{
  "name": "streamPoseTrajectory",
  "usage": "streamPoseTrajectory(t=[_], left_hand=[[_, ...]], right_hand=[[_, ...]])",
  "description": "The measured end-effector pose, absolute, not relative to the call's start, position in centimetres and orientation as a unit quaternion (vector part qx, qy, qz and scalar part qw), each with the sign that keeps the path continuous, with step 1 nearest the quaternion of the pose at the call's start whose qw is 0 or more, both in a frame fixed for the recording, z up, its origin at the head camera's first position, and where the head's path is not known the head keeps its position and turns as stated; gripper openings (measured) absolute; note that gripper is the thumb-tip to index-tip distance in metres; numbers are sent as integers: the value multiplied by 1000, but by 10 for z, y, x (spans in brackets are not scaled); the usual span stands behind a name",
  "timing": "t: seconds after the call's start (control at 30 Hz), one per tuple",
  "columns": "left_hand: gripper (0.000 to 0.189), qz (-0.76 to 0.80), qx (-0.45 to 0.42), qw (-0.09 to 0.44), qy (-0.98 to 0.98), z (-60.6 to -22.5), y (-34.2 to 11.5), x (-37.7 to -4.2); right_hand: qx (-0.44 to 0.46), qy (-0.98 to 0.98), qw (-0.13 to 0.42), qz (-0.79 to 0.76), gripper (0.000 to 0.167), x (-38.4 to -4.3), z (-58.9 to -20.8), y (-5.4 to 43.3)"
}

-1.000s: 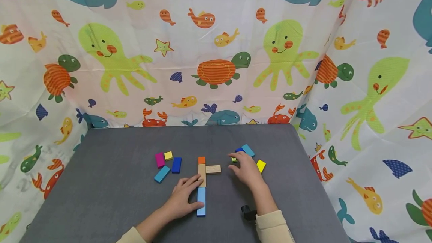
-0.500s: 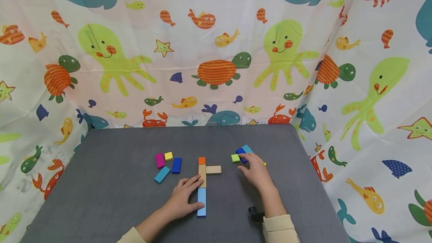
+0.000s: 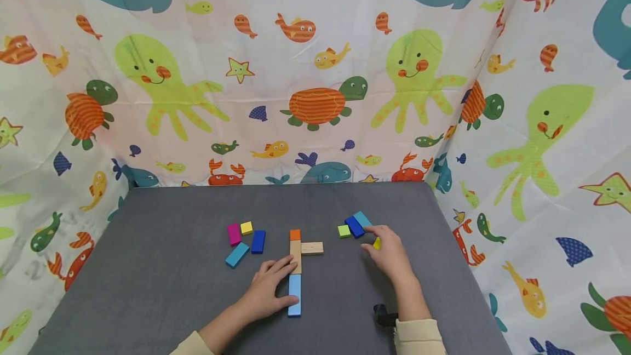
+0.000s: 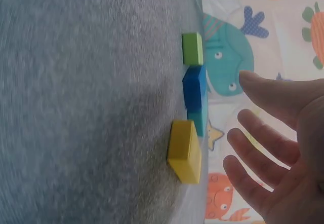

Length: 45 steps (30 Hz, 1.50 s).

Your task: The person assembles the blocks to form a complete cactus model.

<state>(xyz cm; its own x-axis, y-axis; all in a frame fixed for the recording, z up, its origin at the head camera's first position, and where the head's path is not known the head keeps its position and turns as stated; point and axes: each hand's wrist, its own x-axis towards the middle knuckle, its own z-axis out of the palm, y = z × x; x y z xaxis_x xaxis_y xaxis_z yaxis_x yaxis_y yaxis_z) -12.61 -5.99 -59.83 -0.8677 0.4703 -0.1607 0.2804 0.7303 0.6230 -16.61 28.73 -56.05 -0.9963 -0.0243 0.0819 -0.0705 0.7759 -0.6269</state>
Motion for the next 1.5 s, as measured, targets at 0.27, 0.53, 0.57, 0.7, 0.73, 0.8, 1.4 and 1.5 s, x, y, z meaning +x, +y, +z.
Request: streamPoseTrajectory(t=[0.27,0.53,0.57,0.7,0.73,0.8,1.4,1.5], left_hand=[[82,307,202,157,917,-598,-59,-126],[82,303,203,155,918,-597,-59,-127],[82,303,203,155,918,-596,-58,-127],[82,301,202,159,918,-594,-58,-127],[82,301,201,161,918,-594,-58,-127],[82,300,201,162,918,-593,-58,-126],[81,314,214,141,914,-602,-58,-125],[80,312,212,139,916,-601,-58,-124]], right_hand=[[-26,-947,-19,319,64,-167,-563,304],[-38,-950,-54,304,74,-170,-569,317],[-37,-950,-55,304,75,-170,-570,318],[-32,-950,-54,304,73,-171,-575,318],[-30,-951,-54,304,72,-171,-575,318],[-26,-952,-57,300,71,-172,-576,318],[20,-952,-20,306,67,-177,-562,299],[41,-951,-10,307,66,-180,-558,291]])
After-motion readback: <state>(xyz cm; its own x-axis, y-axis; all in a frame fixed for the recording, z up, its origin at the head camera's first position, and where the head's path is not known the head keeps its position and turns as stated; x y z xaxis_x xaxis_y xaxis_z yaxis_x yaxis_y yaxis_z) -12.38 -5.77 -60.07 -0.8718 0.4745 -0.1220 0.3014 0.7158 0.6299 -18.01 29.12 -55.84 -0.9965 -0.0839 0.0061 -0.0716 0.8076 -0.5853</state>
